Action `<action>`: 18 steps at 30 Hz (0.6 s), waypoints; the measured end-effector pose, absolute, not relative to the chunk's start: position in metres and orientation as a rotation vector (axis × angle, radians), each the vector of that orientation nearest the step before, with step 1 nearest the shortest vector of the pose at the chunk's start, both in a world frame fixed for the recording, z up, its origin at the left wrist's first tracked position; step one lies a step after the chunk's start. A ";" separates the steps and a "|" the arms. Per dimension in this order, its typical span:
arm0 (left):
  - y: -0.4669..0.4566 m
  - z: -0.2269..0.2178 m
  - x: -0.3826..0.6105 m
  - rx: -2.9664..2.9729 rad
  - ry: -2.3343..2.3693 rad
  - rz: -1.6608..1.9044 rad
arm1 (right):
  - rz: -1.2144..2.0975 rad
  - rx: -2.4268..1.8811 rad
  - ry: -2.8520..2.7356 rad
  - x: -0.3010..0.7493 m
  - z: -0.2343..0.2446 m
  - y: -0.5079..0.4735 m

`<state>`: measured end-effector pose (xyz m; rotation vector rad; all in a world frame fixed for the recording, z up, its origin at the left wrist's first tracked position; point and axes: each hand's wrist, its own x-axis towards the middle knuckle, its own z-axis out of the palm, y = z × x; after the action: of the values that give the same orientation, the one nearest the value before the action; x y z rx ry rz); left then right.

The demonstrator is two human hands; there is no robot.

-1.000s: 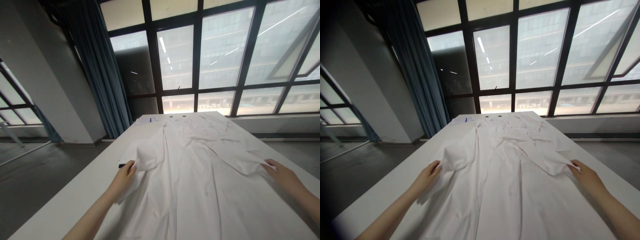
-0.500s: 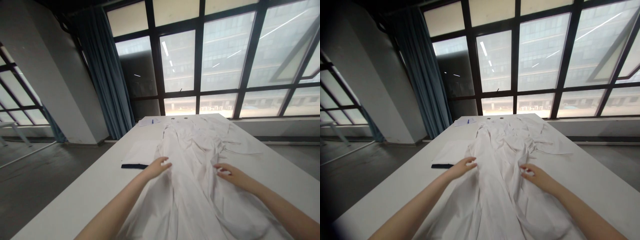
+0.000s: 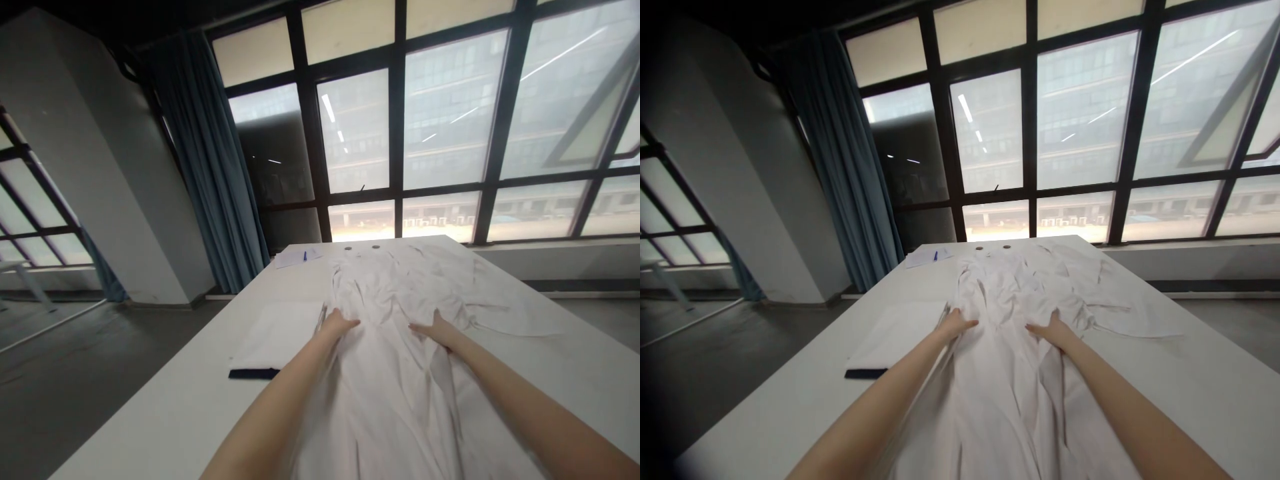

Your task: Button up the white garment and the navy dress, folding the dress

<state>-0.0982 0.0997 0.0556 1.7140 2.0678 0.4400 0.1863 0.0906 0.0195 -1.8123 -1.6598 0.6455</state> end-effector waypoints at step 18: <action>0.051 0.101 -0.119 1.353 1.550 0.638 | 0.991 -1.456 -1.672 0.178 0.093 0.029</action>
<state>-0.1191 0.0513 0.1005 1.3532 1.5504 0.6379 0.1780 0.0287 0.0928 -1.4562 -1.6716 0.9908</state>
